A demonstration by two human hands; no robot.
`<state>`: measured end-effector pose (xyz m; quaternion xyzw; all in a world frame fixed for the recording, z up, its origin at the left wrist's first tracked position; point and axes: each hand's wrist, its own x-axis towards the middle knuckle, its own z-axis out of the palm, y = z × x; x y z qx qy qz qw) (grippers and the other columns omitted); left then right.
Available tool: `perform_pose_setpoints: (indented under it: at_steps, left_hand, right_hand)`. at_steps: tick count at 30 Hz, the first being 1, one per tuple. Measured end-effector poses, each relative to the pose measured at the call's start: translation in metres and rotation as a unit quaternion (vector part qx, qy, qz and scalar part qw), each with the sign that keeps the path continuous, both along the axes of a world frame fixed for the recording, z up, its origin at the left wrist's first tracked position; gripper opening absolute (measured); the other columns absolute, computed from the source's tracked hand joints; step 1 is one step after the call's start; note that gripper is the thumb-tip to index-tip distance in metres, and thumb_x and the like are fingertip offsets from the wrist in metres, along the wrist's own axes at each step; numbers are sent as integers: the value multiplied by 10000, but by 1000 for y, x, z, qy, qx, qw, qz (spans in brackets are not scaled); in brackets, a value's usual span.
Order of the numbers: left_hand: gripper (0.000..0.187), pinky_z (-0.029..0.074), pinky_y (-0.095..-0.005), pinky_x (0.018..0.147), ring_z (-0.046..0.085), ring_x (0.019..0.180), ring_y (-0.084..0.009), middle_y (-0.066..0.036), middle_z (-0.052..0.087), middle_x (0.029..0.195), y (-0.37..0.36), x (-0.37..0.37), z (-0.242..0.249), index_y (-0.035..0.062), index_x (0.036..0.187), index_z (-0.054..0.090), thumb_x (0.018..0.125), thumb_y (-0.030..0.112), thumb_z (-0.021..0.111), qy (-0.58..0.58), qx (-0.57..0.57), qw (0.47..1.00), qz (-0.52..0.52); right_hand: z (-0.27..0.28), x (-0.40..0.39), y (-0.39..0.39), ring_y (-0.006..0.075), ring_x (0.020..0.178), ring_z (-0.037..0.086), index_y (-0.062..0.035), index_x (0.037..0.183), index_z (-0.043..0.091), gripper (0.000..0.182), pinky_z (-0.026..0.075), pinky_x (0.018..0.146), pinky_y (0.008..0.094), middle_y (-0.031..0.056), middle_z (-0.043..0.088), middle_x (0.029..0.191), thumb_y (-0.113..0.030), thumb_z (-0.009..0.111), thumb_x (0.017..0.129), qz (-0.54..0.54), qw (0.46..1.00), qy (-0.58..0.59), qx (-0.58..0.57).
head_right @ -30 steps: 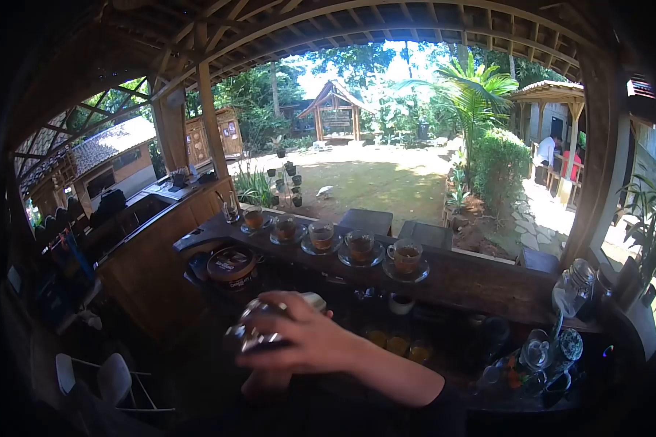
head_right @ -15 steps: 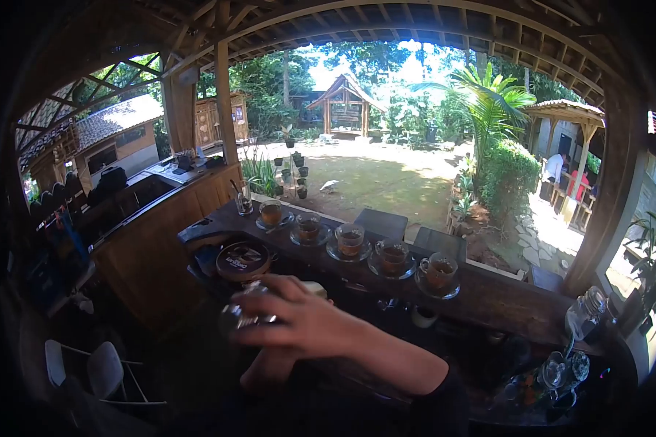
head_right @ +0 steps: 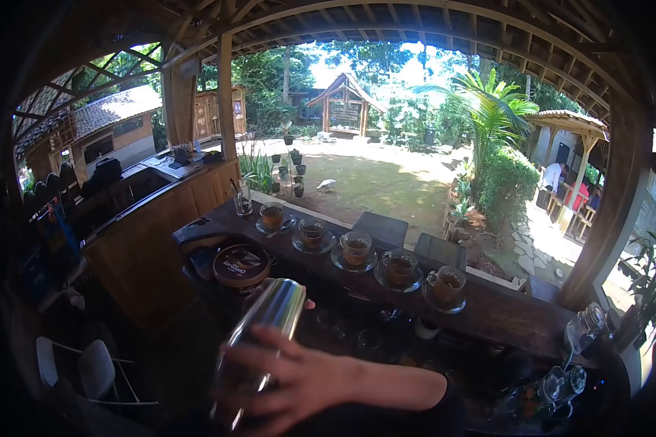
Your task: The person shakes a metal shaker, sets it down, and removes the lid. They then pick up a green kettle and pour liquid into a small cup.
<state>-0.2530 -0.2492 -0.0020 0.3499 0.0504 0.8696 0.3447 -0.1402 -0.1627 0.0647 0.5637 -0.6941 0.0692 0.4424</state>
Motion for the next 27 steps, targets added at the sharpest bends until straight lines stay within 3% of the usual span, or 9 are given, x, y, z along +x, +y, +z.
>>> perform_pose_setpoints:
  at_steps: [3, 5, 7, 10, 14, 17, 20, 24, 27]
  left_hand:
    - [471, 514, -497, 799, 588, 968, -389, -252, 542, 1098, 5, -4, 13, 1, 1069, 457, 914, 445, 434, 207, 77, 968, 115]
    - [416, 514, -477, 810, 582, 996, -353, -211, 535, 1116, 4, -15, -8, 17, 1093, 465, 929, 397, 430, 6, -79, 995, -60]
    - [388, 511, -456, 832, 564, 1036, -335, -158, 524, 1147, 32, -13, -44, 56, 1166, 463, 941, 370, 423, -30, -233, 972, 26]
    - [394, 508, -440, 847, 550, 1058, -327, -116, 514, 1176, 70, -6, -72, 88, 1215, 456, 948, 374, 415, -192, 150, 928, -283]
    - [498, 506, -469, 819, 579, 980, -390, -207, 568, 1070, 36, 17, -37, 60, 1143, 476, 912, 498, 421, 71, -91, 993, -6]
    - [518, 502, -491, 795, 588, 943, -393, -212, 563, 1079, 43, 42, -11, 22, 1114, 468, 909, 496, 423, 162, 96, 980, 61]
    - [475, 511, -463, 814, 569, 1003, -381, -177, 549, 1120, 51, 30, -44, 45, 1165, 465, 921, 453, 438, -37, -186, 978, -90]
    - [428, 523, -459, 805, 497, 1126, -362, -100, 539, 1189, 104, 55, -80, 151, 1228, 466, 916, 443, 457, -198, -3, 979, -37]
    - [481, 522, -469, 777, 540, 1042, -383, -140, 553, 1129, 67, 74, -34, 92, 1192, 470, 905, 478, 452, -14, -47, 999, -16]
  right_hand:
    - [3, 33, -15, 235, 1162, 486, -245, 1142, 563, 283, 308, 956, 562, -27, 489, 1174, -232, 542, 860, -22, 999, 30, 26]
    - [6, 23, 12, 421, 1206, 412, -363, 1184, 485, 531, 336, 973, 590, 5, 477, 1284, -204, 661, 709, -31, 999, -39, 22]
    - [6, -9, 39, 474, 1162, 431, -271, 1180, 510, 543, 390, 919, 571, 69, 504, 1252, -194, 737, 692, -33, 995, -80, -53]
    - [-30, -22, 62, 451, 1181, 415, -245, 1197, 498, 606, 423, 902, 543, 124, 485, 1260, -191, 757, 652, -109, 965, -188, -148]
    - [-9, 58, 16, 408, 1209, 418, -338, 1150, 536, 460, 370, 948, 566, 27, 451, 1295, -201, 654, 727, -91, 994, -45, 30]
    - [16, 84, 6, 230, 1156, 493, -220, 1125, 581, 275, 317, 944, 562, -29, 496, 1150, -209, 557, 851, -25, 999, -13, 27]
    - [-4, 56, 49, 395, 1211, 411, -236, 1149, 565, 480, 362, 955, 546, 54, 478, 1262, -200, 692, 688, -42, 994, -93, -37]
    - [-34, 35, 90, 428, 1171, 429, -255, 1128, 555, 514, 374, 932, 576, 86, 486, 1264, -203, 768, 662, -85, 925, -266, -257]
    - [3, 91, 64, 408, 1186, 423, -285, 1201, 514, 544, 377, 914, 564, 49, 468, 1289, -191, 683, 693, -66, 996, -41, -51]
